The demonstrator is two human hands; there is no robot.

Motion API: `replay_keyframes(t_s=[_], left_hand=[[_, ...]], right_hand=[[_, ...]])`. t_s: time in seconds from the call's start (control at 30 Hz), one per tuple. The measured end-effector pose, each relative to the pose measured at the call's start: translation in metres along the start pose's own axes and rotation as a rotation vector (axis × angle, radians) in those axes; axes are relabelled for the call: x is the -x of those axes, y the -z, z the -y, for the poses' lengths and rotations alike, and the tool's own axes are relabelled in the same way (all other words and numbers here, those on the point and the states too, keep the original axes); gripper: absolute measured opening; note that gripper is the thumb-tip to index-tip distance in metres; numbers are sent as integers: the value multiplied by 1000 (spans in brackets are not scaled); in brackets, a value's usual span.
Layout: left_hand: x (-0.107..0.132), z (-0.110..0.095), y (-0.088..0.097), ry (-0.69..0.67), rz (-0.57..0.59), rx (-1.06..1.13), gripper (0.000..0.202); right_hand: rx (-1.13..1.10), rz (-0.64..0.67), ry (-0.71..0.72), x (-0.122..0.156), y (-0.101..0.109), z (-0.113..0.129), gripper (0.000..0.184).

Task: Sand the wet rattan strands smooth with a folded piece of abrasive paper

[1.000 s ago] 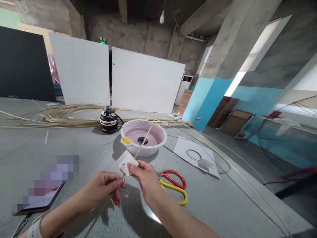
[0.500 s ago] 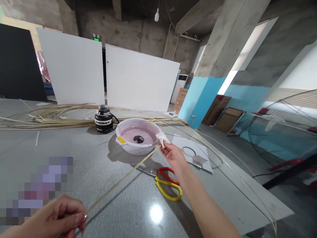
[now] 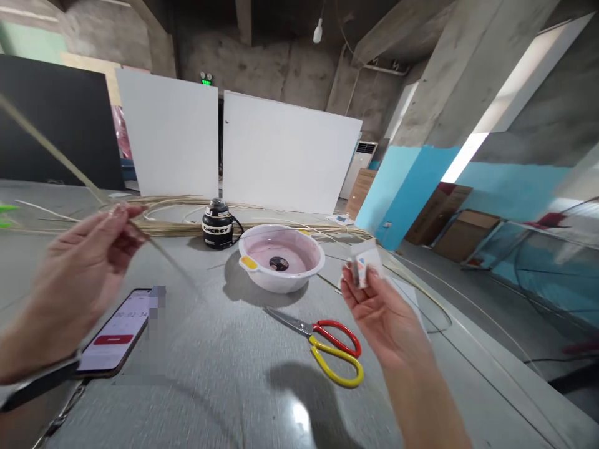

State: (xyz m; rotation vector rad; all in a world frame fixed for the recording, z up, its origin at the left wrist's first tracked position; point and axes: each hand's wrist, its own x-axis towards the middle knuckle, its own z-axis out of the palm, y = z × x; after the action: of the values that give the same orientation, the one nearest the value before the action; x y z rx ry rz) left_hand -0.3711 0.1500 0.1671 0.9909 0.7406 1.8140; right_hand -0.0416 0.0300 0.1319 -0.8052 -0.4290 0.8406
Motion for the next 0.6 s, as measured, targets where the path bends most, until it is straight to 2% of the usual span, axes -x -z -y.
replay_keyframes(t_s=[0.07,0.13,0.27,0.33,0.43,0.6], left_hand=[[13,13,-13,36,-29,78,13],[26,30,-15,154,-35,144,12],[47,65,-7,357,8,226,7],[57,79,-5,437,29,241,5],[74,93,-5,533,46,249,7],[100,107,-6,675,53,228,15]], right_hand=[[-7,19,61,17,-3,6,20],[17,63,41,32,-5,0,23],[95,190,-244,52,-14,-50,30],[89,211,-373,54,-21,-79,32],[37,179,-448,51,-31,-109,34],[-17,157,-420,43,-41,-121,32]])
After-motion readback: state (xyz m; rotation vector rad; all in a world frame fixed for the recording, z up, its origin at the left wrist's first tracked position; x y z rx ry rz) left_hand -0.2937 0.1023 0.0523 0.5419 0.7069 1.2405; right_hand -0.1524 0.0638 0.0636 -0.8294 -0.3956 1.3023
